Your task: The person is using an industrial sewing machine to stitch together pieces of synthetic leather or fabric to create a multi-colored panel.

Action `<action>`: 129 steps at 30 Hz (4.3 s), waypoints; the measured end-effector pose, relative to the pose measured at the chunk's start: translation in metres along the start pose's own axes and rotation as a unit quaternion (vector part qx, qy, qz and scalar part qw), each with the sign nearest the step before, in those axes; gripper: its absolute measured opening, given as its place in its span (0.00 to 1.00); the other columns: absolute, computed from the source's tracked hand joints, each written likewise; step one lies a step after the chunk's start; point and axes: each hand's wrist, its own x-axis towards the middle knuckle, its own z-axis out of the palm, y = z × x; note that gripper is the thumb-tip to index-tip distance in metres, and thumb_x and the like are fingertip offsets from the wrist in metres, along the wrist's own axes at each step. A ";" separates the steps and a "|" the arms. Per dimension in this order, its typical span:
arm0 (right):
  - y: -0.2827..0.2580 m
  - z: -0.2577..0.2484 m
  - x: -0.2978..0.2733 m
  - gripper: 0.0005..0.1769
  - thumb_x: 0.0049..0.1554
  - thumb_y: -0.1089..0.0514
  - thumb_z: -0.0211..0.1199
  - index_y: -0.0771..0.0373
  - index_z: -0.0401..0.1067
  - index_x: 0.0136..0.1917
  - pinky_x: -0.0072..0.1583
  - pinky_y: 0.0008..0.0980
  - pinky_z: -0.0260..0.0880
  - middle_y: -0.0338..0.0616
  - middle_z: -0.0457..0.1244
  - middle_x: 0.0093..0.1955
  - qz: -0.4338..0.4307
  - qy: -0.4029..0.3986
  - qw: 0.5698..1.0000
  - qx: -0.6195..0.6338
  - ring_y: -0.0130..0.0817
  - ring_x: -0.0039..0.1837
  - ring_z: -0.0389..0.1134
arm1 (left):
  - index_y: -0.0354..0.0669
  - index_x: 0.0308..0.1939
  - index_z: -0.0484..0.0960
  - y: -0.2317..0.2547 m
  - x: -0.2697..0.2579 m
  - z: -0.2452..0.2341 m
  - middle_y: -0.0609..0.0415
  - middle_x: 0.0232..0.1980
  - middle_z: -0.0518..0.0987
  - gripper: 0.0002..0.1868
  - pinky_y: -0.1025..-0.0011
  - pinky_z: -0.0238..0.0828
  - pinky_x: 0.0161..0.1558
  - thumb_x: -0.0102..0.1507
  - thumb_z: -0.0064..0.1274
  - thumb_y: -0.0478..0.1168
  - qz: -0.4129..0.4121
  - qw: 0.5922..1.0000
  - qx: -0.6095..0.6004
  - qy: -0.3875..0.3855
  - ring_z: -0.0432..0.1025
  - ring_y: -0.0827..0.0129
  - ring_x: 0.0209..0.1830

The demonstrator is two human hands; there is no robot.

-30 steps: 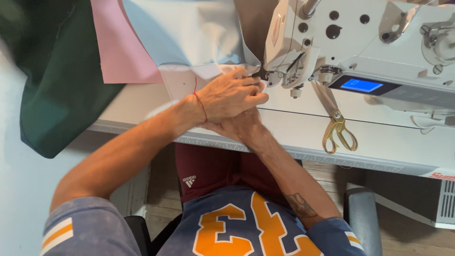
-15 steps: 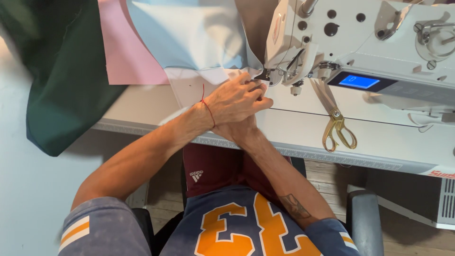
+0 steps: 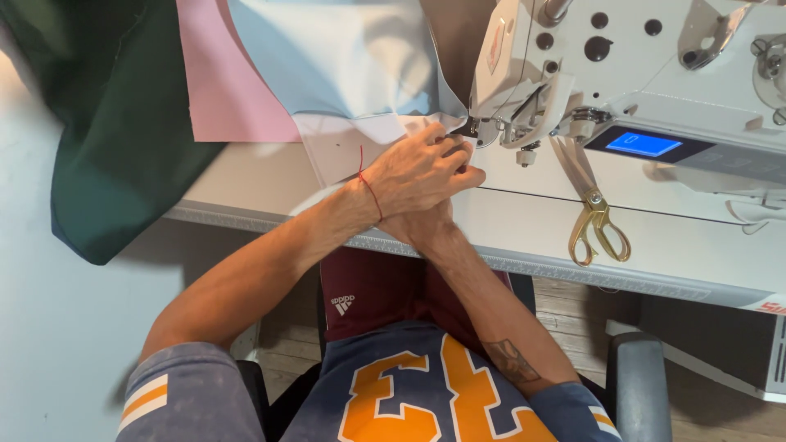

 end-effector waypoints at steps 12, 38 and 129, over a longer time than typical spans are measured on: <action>-0.010 -0.006 -0.007 0.49 0.52 0.33 0.71 0.61 0.59 0.75 0.70 0.51 0.57 0.51 0.58 0.72 0.029 0.002 1.000 -0.002 0.48 0.74 0.56 | 0.54 0.48 0.81 0.000 0.005 0.003 0.53 0.48 0.80 0.09 0.63 0.68 0.57 0.68 0.47 0.45 0.000 1.000 -0.011 -0.016 0.75 0.66 0.55; -0.008 0.004 -0.004 0.48 0.52 0.36 0.72 0.59 0.58 0.76 0.70 0.50 0.59 0.50 0.58 0.73 0.056 0.011 0.998 0.011 0.45 0.74 0.57 | 0.53 0.47 0.81 -0.009 0.011 0.008 0.52 0.53 0.80 0.09 0.62 0.66 0.58 0.67 0.48 0.46 0.021 0.999 0.028 -0.034 0.72 0.63 0.59; 0.138 -0.278 -0.116 0.26 0.57 0.66 0.65 0.69 0.71 0.69 0.69 0.33 0.70 0.47 0.69 0.65 0.162 -0.041 0.935 0.312 0.31 0.67 0.69 | 0.43 0.49 0.83 -0.003 0.001 0.009 0.57 0.56 0.83 0.07 0.70 0.69 0.58 0.68 0.54 0.36 -0.081 0.988 0.041 0.128 0.75 0.73 0.63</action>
